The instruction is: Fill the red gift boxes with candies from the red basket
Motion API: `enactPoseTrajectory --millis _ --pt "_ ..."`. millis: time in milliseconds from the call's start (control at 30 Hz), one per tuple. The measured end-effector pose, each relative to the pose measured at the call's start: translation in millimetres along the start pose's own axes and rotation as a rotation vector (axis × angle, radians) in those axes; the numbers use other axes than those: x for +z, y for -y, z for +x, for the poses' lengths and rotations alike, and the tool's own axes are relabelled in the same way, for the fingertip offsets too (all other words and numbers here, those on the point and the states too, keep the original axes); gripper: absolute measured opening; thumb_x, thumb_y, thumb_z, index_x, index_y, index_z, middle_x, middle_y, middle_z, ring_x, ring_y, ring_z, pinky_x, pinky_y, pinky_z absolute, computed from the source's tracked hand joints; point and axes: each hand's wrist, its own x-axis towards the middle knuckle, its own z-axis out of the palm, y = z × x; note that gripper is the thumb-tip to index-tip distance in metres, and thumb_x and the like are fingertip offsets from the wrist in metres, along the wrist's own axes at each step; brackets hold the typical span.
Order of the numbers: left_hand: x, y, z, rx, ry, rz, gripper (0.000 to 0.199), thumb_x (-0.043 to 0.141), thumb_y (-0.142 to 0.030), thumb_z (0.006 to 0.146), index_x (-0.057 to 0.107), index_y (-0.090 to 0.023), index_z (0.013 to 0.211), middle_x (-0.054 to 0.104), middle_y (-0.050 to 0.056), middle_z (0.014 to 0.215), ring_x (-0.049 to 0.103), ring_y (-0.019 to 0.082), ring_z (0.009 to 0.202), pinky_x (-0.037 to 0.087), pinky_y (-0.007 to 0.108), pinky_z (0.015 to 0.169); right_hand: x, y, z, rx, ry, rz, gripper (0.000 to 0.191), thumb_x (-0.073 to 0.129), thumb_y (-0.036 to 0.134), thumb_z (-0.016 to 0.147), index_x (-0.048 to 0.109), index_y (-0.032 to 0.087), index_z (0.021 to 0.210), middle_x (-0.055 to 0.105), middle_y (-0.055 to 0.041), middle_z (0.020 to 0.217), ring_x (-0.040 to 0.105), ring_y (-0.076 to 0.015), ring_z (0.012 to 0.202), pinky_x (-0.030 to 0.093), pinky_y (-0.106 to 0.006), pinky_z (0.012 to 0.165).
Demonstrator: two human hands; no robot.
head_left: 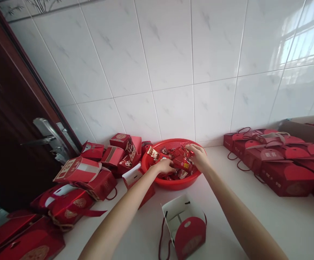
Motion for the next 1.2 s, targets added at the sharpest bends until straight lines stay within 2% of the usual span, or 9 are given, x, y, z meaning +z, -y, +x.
enactPoseTrajectory --millis 133,233,467,567,733,867,1000,1100,1200 --pt "4.5 0.4 -2.3 0.023 0.061 -0.017 0.013 0.079 -0.012 0.05 0.072 -0.02 0.057 0.068 -0.003 0.052 0.061 0.016 0.049 0.044 0.024 0.051 -0.5 0.4 -0.3 -0.007 -0.001 -0.008 0.026 0.082 0.042 0.06 0.066 0.022 0.065 0.065 -0.0005 0.073 0.054 -0.0129 0.061 0.044 -0.027 0.055" --pt "4.5 -0.3 -4.5 0.048 0.036 -0.056 0.015 0.082 -0.016 0.048 0.071 -0.021 0.057 0.066 -0.004 0.051 0.06 0.016 0.047 0.044 0.024 0.05 0.0 1.5 -1.0 -0.008 0.002 -0.004 0.027 0.082 0.044 0.059 0.067 0.022 0.065 0.066 -0.0007 0.073 0.056 -0.014 0.062 0.045 -0.026 0.055" --pt "3.0 -20.1 4.4 0.219 -0.366 -0.278 0.017 0.074 -0.03 0.069 0.066 -0.019 0.078 0.072 0.003 0.083 0.067 0.018 0.082 0.052 0.03 0.079 0.5 3.6 -4.3 0.028 0.09 -0.025 0.032 0.086 0.047 0.059 0.068 0.022 0.067 0.066 0.0011 0.069 0.058 -0.014 0.063 0.046 -0.026 0.058" --pt "9.8 -31.6 8.2 0.266 -0.445 -0.354 0.02 0.071 -0.035 0.074 0.065 -0.019 0.084 0.072 0.004 0.089 0.067 0.019 0.087 0.053 0.032 0.082 0.4 4.6 -6.0 0.057 0.139 -0.044 0.035 0.088 0.048 0.057 0.069 0.022 0.07 0.068 0.0003 0.072 0.06 -0.0157 0.066 0.048 -0.027 0.059" --pt "21.4 -43.5 9.2 0.265 -0.422 -0.39 0.025 0.063 -0.038 0.08 0.069 -0.018 0.094 0.075 0.008 0.098 0.069 0.021 0.09 0.055 0.034 0.081 0.2 2.7 -5.0 0.011 0.103 -0.035 0.04 0.087 0.053 0.056 0.069 0.023 0.076 0.069 -0.0004 0.076 0.062 -0.0183 0.071 0.051 -0.029 0.062" --pt "5.3 -39.1 7.1 0.194 -0.38 -0.299 0.027 0.06 -0.035 0.082 0.073 -0.02 0.1 0.076 0.007 0.101 0.07 0.021 0.091 0.055 0.031 0.079 -0.7 -2.3 0.0 -0.033 -0.007 -0.016 0.04 0.085 0.054 0.058 0.063 0.023 0.071 0.065 0.0008 0.07 0.06 -0.016 0.063 0.048 -0.028 0.057" --pt "-32.8 -18.1 1.8 0.051 -0.204 -0.096 0.007 0.077 -0.023 0.059 0.073 -0.022 0.064 0.071 0.0 0.062 0.064 0.017 0.057 0.049 0.026 0.059 -1.7 -6.1 3.6 -0.052 -0.084 -0.003 0.04 0.084 0.052 0.058 0.059 0.023 0.069 0.064 0.0016 0.07 0.057 -0.014 0.06 0.046 -0.026 0.054" --pt "-53.7 3.8 -3.9 -0.044 -0.116 0.033 0.025 0.085 -0.021 0.042 0.06 -0.025 0.042 0.057 -0.006 0.04 0.052 0.013 0.04 0.042 0.023 0.05 -0.9 -6.4 3.6 -0.052 -0.098 -0.004 0.04 0.084 0.051 0.057 0.057 0.022 0.067 0.062 0.0019 0.068 0.057 -0.0142 0.062 0.045 -0.026 0.054" --pt "-53.6 22.4 -6.0 -0.065 -0.126 0.073 0.033 0.089 -0.029 0.039 0.055 -0.025 0.04 0.053 -0.006 0.037 0.056 0.016 0.044 0.046 0.024 0.056 0.7 -5.3 2.2 -0.045 -0.094 -0.001 0.041 0.085 0.05 0.056 0.057 0.022 0.064 0.059 0.0025 0.064 0.054 -0.013 0.059 0.045 -0.025 0.053"
